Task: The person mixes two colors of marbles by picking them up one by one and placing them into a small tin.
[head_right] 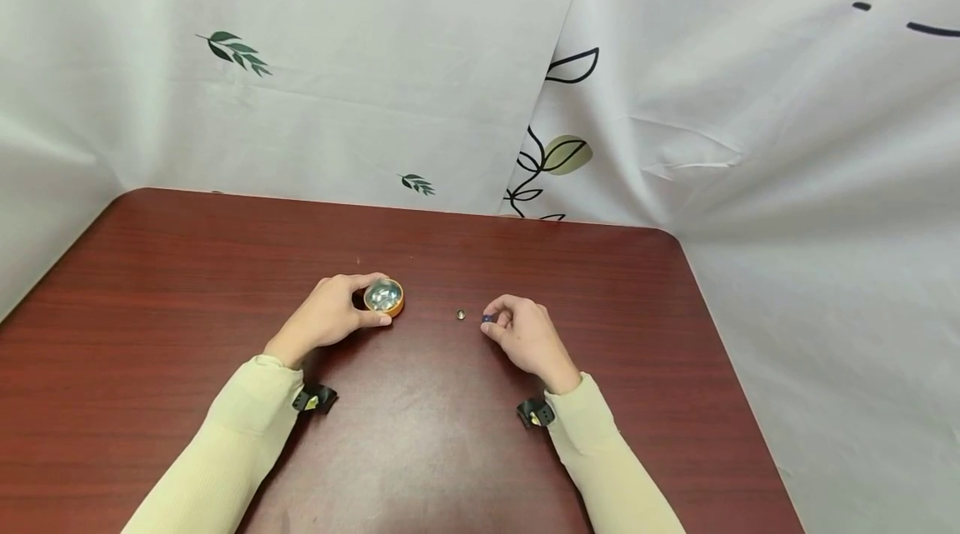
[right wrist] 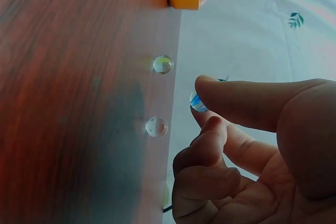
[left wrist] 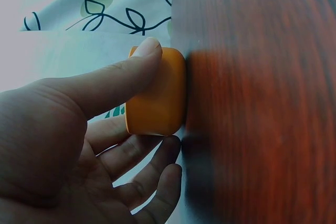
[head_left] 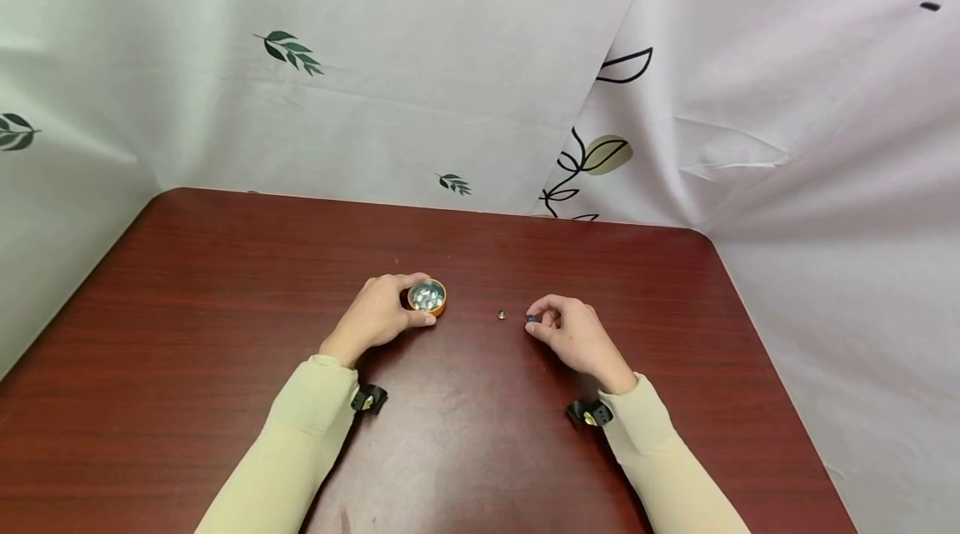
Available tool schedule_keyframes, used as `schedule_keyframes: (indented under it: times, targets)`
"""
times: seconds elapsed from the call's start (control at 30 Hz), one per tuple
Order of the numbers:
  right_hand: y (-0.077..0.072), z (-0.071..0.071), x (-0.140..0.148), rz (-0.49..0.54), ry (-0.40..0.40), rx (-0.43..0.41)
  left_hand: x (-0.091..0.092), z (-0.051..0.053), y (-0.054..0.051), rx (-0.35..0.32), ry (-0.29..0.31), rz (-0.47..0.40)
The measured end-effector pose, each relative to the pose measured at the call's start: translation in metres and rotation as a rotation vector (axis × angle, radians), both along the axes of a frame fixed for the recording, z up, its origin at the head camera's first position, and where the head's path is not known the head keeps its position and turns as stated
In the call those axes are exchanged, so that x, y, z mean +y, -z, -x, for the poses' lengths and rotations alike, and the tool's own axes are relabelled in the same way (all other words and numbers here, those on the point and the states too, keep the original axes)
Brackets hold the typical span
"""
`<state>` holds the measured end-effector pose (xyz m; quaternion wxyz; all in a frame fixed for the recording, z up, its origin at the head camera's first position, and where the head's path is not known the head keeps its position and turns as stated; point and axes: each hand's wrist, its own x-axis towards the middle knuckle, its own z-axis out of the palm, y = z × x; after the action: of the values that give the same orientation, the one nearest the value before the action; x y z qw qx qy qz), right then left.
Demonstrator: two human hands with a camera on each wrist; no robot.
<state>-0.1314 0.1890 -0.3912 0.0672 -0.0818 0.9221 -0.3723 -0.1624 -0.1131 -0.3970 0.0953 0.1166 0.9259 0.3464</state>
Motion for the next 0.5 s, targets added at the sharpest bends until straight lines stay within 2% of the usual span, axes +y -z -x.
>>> schedule_keyframes:
  times: [0.5]
  targets:
    - [-0.006,0.005,-0.014,0.045,-0.008,0.049,-0.001,-0.001,0.000,-0.016,-0.006,0.007]
